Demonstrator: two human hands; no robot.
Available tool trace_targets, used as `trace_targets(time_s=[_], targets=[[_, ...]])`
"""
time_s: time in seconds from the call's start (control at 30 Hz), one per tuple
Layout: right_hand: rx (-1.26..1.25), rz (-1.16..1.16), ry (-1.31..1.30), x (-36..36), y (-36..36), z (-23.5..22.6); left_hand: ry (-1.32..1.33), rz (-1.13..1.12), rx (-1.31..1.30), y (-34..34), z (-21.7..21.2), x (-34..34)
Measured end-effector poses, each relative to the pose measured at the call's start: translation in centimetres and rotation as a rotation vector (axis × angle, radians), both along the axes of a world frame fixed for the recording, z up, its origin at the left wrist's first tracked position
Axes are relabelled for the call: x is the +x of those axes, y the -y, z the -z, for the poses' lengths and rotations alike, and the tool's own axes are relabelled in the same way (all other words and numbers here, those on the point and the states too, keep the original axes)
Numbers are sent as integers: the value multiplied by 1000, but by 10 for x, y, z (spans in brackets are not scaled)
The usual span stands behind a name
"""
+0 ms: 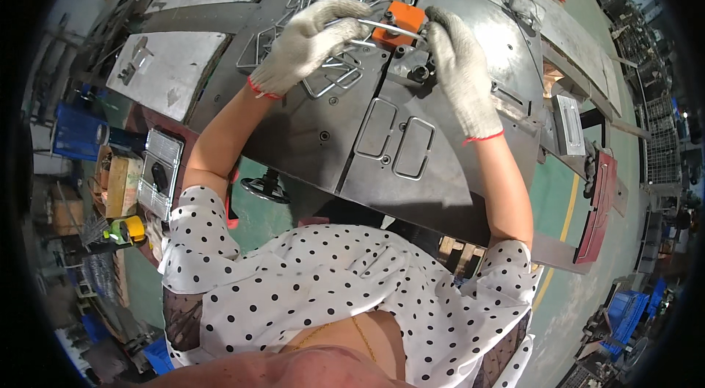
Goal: The person puts on work gloves, then takes U-shaped metal pieces and bends them into rectangular frames using a bending fixture, placing the finished frames on the workbench.
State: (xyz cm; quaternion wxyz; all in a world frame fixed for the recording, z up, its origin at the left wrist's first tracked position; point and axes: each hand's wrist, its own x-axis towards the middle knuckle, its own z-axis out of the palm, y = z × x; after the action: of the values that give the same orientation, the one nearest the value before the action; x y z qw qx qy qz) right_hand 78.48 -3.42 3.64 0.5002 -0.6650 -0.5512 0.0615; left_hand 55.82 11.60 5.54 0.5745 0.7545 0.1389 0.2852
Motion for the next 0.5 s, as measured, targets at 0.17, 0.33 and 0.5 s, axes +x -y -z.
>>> trace_targets(time_s=[0.17,0.33,0.5], targets=[[-331,-318,-713,39,5,11,104,195,-294,15,-15,25],[-168,-468,-686,48,12,19,1,374,-190,18,-26,72],[-140,-473,-1210,61,15,14,43,458,-83,14,-33,101]])
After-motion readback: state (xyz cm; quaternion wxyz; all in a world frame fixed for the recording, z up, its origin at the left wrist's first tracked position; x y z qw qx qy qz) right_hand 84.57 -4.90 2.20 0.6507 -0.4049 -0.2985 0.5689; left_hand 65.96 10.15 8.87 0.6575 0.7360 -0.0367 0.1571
